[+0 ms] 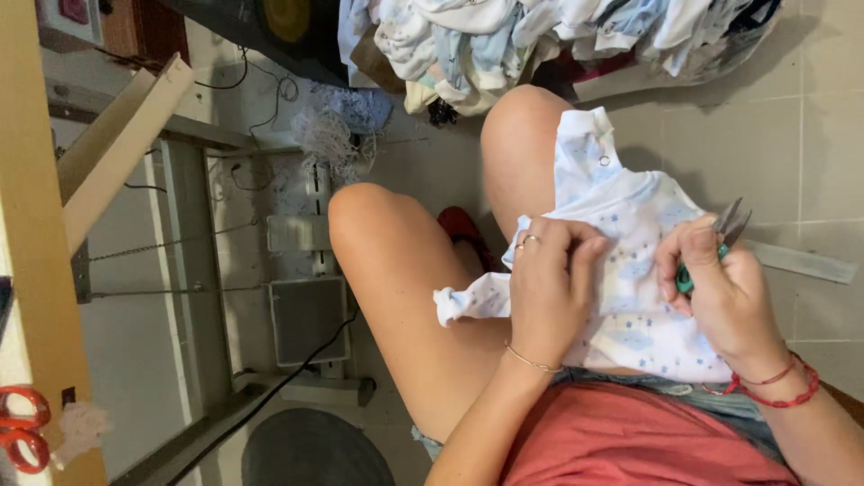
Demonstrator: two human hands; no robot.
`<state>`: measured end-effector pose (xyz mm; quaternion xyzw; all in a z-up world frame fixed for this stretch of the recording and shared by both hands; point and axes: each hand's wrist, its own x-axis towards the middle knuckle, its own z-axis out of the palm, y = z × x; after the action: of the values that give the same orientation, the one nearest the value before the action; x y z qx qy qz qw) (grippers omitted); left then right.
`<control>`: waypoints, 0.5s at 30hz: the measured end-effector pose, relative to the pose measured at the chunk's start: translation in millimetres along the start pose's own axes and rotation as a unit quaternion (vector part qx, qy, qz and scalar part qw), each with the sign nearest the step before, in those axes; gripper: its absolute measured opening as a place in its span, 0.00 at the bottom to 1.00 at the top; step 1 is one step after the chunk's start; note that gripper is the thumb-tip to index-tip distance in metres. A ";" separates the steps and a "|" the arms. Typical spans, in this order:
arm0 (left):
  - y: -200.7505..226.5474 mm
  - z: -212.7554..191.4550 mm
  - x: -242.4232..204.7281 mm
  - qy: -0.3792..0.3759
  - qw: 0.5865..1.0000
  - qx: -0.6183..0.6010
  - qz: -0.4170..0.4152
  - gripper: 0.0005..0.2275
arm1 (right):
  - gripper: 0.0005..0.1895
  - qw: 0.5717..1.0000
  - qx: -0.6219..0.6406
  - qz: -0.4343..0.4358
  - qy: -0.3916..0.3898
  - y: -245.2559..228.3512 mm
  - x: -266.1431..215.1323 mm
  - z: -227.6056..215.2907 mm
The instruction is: Trimming loose threads from baby garments using small snips
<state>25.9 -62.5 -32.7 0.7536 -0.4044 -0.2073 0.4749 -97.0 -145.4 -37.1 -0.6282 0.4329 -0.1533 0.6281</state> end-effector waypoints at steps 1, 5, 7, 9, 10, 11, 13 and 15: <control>0.3 -1.7 3.2 0.005 0.995 -0.091 -0.035 0.04 | 0.30 1.000 0.008 -0.007 -0.006 1.2 0.8 1.0; -13.5 -8.1 18.3 0.082 0.846 -0.464 -0.251 0.06 | 0.25 0.999 0.009 -0.023 -0.020 5.6 0.6 2.3; -23.4 -19.3 27.9 0.136 0.811 -0.508 -0.255 0.03 | 0.25 1.000 0.012 -0.014 -0.021 5.3 1.7 1.9; -15.4 -29.2 36.2 0.186 0.772 -0.549 -0.259 0.05 | 0.24 1.000 0.015 -0.004 -0.018 6.5 1.8 2.0; -2.4 -32.9 40.2 0.175 0.893 -0.395 -0.129 0.04 | 0.24 1.000 0.011 -0.010 -0.024 7.6 2.5 1.6; 10.5 -36.5 44.2 0.157 0.963 -0.218 0.008 0.03 | 0.25 0.999 0.007 -0.016 -0.029 8.9 3.0 1.1; -8.1 -18.7 39.4 0.095 0.990 -0.013 0.103 0.10 | 0.26 0.999 0.009 -0.024 -0.036 7.3 3.9 1.1; -16.2 -6.7 36.2 0.026 0.962 0.195 0.188 0.17 | 0.26 0.998 0.011 -0.031 -0.049 10.7 1.0 -0.6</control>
<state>58.6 -84.4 -41.4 0.7472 -0.5591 -0.0121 0.3592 -100.7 -144.8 -47.2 -0.6408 0.3802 -0.1460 0.6508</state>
